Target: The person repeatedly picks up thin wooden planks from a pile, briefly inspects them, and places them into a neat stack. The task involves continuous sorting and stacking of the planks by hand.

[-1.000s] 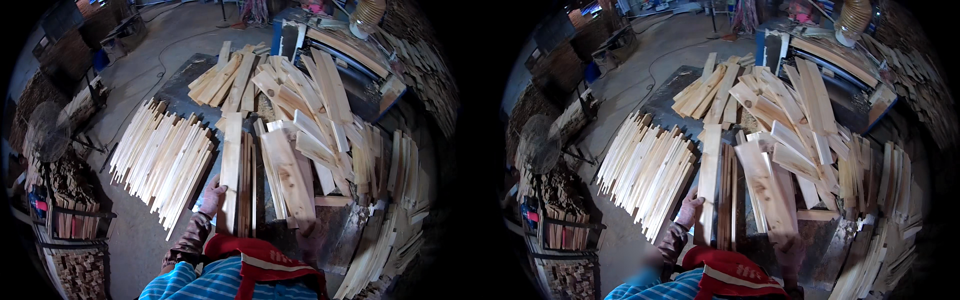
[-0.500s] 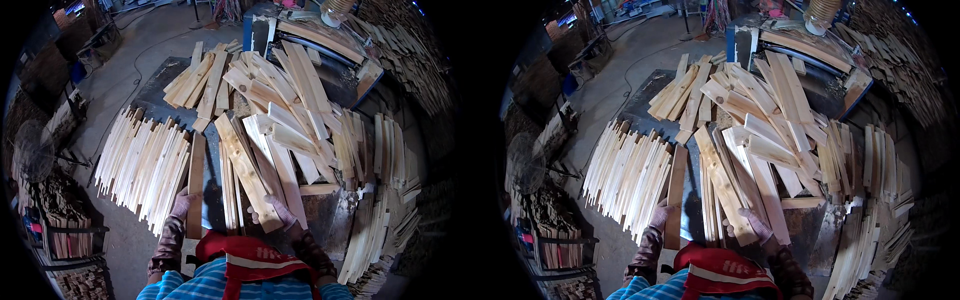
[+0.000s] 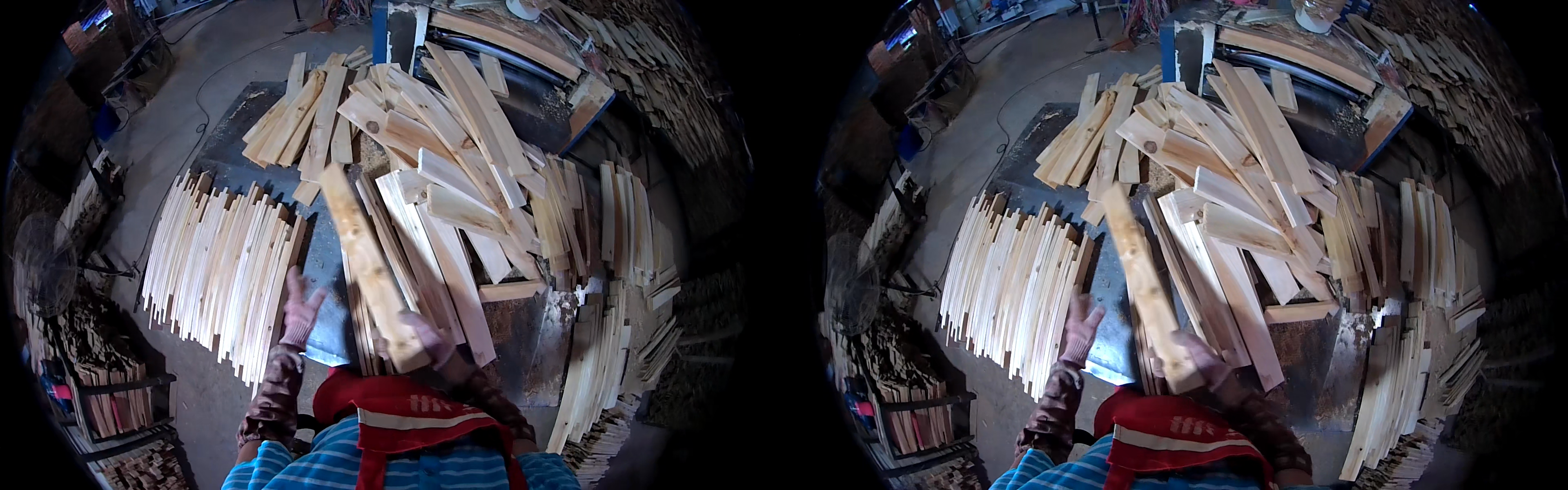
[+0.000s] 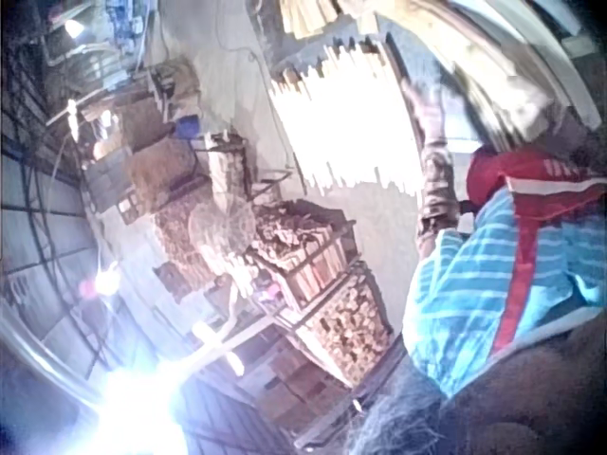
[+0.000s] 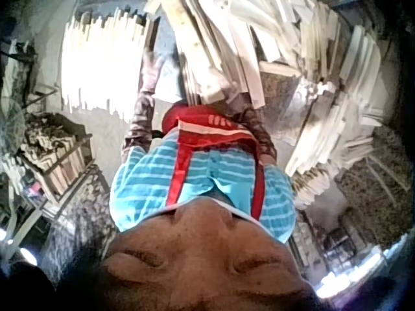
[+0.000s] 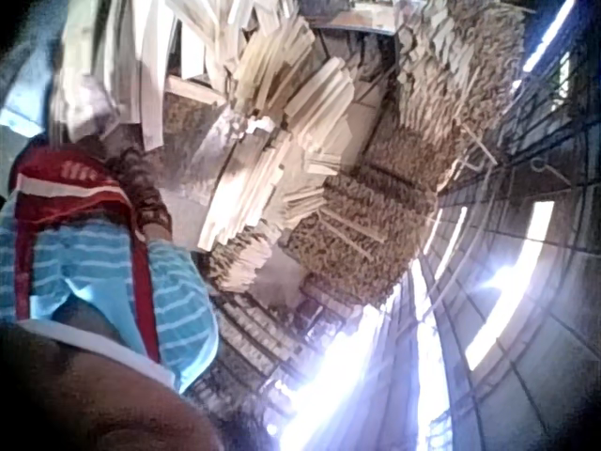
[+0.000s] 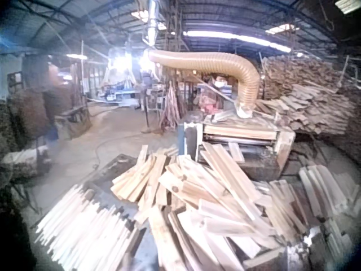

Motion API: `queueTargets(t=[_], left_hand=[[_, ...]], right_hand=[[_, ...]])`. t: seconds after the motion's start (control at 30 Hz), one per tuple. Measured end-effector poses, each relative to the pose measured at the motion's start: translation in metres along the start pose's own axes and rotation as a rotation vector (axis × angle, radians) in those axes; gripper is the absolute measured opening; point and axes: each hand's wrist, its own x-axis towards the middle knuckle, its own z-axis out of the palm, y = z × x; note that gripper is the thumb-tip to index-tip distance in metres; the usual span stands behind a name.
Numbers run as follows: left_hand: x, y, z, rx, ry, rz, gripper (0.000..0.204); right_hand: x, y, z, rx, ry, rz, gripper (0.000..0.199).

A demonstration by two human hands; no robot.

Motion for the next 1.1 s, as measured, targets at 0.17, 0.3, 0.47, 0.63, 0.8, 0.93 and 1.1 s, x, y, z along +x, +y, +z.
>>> queueTargets(t=[0.17, 0.3, 0.47, 0.63, 0.8, 0.93, 1.1], left_hand=[[0.03, 0.068, 0.043, -1.02, -0.251, -0.486, 0.03], [0.036, 0.006, -0.02, -0.296, -0.162, -0.399, 0.028], [-0.023, -0.074, -0.051, 0.756, 0.13, 0.083, 0.041], [-0.028, -0.079, -0.057, 0.971, 0.312, 0.085, 0.068], [-0.004, -0.005, -0.016, 0.453, -0.031, 0.17, 0.08], [-0.015, 0.084, 0.092, -0.473, -0.407, -0.372, 0.1], [-0.006, 0.076, 0.124, -0.675, -0.457, -0.679, 0.076]], right_hand=[[0.057, 0.026, -0.037, -1.416, 0.488, -0.658, 0.047], [0.002, 0.002, -0.042, -1.813, 0.996, -0.866, 0.047], [-0.004, 0.021, -0.118, -1.762, 1.356, -0.403, 0.033], [0.0, 0.013, -0.12, -1.432, 1.015, -0.599, 0.025], [-0.026, 0.0, -0.055, -0.59, 0.698, -0.589, 0.019], [-0.035, 0.016, -0.045, -1.055, 0.613, -0.818, 0.026], [-0.051, 0.028, -0.005, -2.141, 0.351, -0.759, 0.054]])
